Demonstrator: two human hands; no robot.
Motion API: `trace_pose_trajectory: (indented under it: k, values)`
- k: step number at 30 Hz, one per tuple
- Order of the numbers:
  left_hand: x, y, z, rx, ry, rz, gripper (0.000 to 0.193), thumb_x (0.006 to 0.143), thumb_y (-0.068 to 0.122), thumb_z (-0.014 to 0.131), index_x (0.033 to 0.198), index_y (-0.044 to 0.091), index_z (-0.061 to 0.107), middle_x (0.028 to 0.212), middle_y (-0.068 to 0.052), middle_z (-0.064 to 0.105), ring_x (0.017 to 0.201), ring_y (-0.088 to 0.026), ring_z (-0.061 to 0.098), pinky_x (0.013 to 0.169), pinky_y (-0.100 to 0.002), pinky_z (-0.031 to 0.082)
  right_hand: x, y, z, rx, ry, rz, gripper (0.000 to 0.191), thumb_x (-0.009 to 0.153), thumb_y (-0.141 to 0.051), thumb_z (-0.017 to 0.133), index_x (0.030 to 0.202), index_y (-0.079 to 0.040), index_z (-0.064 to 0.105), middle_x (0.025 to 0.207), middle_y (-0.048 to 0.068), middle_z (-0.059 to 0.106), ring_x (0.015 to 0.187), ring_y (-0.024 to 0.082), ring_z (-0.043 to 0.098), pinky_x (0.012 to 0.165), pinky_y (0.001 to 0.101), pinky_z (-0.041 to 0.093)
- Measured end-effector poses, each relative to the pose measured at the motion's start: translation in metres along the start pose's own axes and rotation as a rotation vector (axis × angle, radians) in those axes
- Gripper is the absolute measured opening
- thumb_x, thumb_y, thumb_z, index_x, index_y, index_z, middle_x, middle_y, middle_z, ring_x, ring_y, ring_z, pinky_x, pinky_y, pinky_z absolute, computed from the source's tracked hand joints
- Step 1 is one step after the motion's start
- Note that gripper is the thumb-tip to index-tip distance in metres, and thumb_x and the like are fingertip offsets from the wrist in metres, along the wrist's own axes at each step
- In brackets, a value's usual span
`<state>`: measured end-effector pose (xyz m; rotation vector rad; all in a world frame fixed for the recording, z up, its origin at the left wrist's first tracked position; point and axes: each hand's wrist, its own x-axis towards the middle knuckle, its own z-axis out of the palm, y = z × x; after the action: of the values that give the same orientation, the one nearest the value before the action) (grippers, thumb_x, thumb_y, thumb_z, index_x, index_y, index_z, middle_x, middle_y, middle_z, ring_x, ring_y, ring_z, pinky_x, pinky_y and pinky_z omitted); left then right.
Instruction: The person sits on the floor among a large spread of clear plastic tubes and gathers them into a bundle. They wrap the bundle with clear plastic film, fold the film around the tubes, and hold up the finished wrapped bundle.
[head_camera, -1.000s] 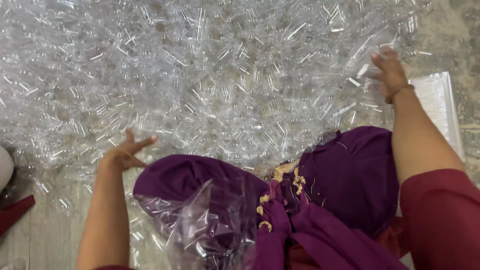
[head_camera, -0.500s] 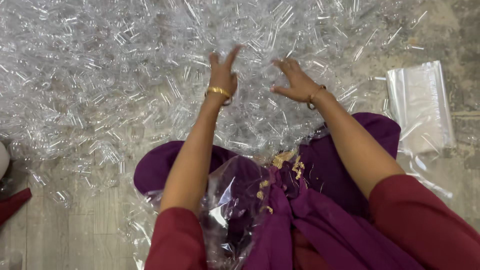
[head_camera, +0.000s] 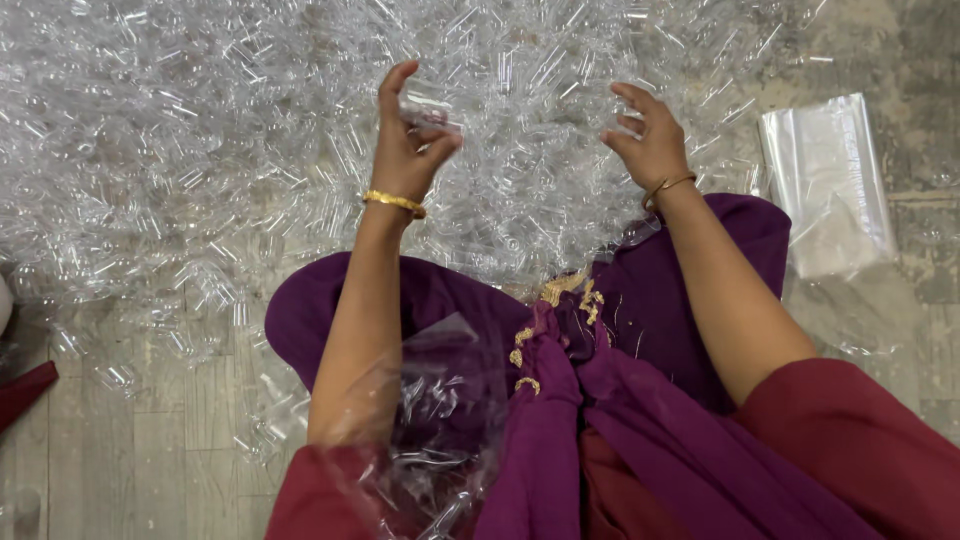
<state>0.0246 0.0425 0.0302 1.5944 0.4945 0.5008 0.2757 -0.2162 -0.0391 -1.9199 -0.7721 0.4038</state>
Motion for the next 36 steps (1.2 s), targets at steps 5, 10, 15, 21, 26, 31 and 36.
trace_pose_trajectory:
  k: [5,10,15,21,26,31,36]
  values:
    - [-0.028,-0.003,-0.002,0.307,0.201,-0.230,0.071,0.095,0.031,0.076,0.154,0.021,0.038,0.055,-0.001,0.063,0.051,-0.015,0.066,0.052,-0.033,0.050,-0.002,-0.001,0.010,-0.007,-0.018,0.003,0.067,0.085,0.002,0.073,0.146,-0.018,0.054,0.148,0.011,0.048,0.135,0.031,0.059,0.106,0.0356,0.055]
    - [-0.018,-0.018,0.003,0.859,0.082,-0.173,0.068,0.081,0.059,0.082,0.133,0.019,0.065,0.060,-0.007,0.063,0.059,-0.022,0.064,0.057,-0.040,0.048,-0.004,-0.019,0.022,-0.042,-0.030,0.021,0.064,0.086,0.005,0.062,0.146,-0.019,0.056,0.148,0.009,0.044,0.143,0.032,0.052,0.107,0.0354,0.054]
    - [-0.019,-0.043,0.017,0.889,0.173,0.449,0.057,0.071,0.056,0.086,0.105,0.015,0.067,0.107,-0.014,0.068,0.083,-0.027,0.070,0.067,-0.037,0.057,0.005,-0.052,0.028,0.247,-0.056,0.011,0.062,0.090,0.007,0.067,0.145,-0.020,0.055,0.151,0.008,0.047,0.145,0.031,0.051,0.115,0.0362,0.051]
    - [-0.013,-0.056,0.029,0.527,-0.084,0.152,0.070,0.082,0.048,0.085,0.135,0.007,0.064,0.119,-0.014,0.071,0.085,-0.024,0.074,0.077,-0.037,0.059,0.004,-0.084,0.087,-0.248,-0.200,-0.311,0.071,0.086,0.014,0.062,0.147,-0.023,0.056,0.152,0.013,0.047,0.143,0.033,0.049,0.116,0.0408,0.047]
    - [-0.016,-0.053,0.025,0.443,-0.106,0.016,0.069,0.088,0.043,0.078,0.143,0.009,0.056,0.131,-0.014,0.068,0.086,-0.025,0.075,0.081,-0.037,0.059,-0.013,-0.093,0.093,-0.195,-0.199,-0.388,0.084,0.082,0.015,0.052,0.159,-0.013,0.035,0.160,0.018,0.042,0.144,0.037,0.046,0.116,0.0429,0.045]
    - [-0.014,-0.053,0.014,0.370,0.024,0.234,0.060,0.092,0.035,0.076,0.140,0.005,0.056,0.132,-0.016,0.068,0.113,-0.029,0.070,0.093,-0.039,0.057,-0.036,-0.082,0.076,-0.515,0.012,-0.185,0.064,0.086,-0.003,0.071,0.145,-0.007,0.047,0.125,0.018,0.067,0.118,0.037,0.063,0.101,0.0454,0.051]
    - [-0.013,-0.055,0.016,0.343,0.044,0.176,0.061,0.091,0.039,0.078,0.136,0.004,0.058,0.128,-0.015,0.068,0.113,-0.028,0.070,0.093,-0.039,0.056,-0.048,-0.056,0.075,-0.316,-0.049,-0.098,0.022,0.092,-0.007,0.066,0.114,-0.006,0.068,0.092,0.007,0.079,0.091,0.022,0.077,0.082,0.0365,0.059]
